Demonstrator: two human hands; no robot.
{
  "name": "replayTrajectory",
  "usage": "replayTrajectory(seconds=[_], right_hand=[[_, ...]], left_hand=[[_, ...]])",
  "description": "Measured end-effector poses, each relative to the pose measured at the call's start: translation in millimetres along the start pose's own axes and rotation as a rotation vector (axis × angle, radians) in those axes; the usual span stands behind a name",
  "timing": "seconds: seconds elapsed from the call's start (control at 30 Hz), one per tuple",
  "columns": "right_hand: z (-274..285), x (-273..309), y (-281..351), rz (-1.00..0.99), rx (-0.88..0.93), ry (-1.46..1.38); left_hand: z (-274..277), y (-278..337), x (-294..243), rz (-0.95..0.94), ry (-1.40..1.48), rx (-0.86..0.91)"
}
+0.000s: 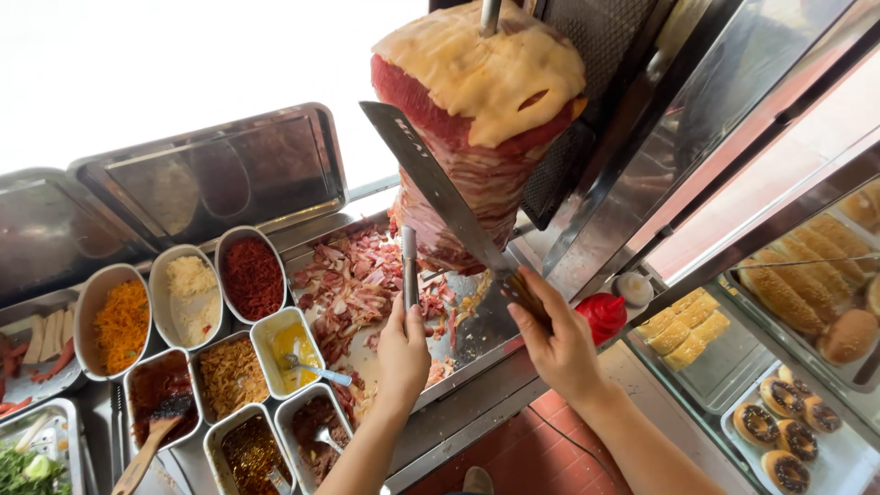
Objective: Slicing thin strips of meat from a vertical rotisserie spit using a large knife and tongs.
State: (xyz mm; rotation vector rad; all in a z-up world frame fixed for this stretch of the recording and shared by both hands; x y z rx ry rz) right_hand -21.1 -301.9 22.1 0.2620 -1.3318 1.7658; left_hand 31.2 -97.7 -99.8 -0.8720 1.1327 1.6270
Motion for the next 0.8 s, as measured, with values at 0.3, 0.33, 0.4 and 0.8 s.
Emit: replayTrajectory(seconds=[0.3, 0.33, 0.4, 0.8], right_hand=[[24.3, -5.9, -15.9, 0.249, -0.143, 0.364], [20.8, -2.0, -20.8, 0.25, -0.141, 0.363], [13.1, 6.9, -27.1, 0.263, -0.131, 0.4], [-39.3, 14.6, -85.9, 0.341, -0.242, 0.423]], left_hand=[[44.5, -38.4, -35.4, -0.039, -0.186, 0.12], [45.2, -42.0, -34.5, -0.038, -0.185, 0.118], [45.4, -47.9, -32.2, -0.054, -0.228, 0.129], [59.4, 0.0, -48.0, 0.05, -0.134, 0.096]])
Point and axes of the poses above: each hand's wrist, its own y-axis away from the middle knuckle, its own z-axis out of the back of the hand, x = y × z, the point moved 5 cm from there along -y, towards the middle knuckle, and after that the axes turned 3 degrees about -y, right-handed, at the moved point
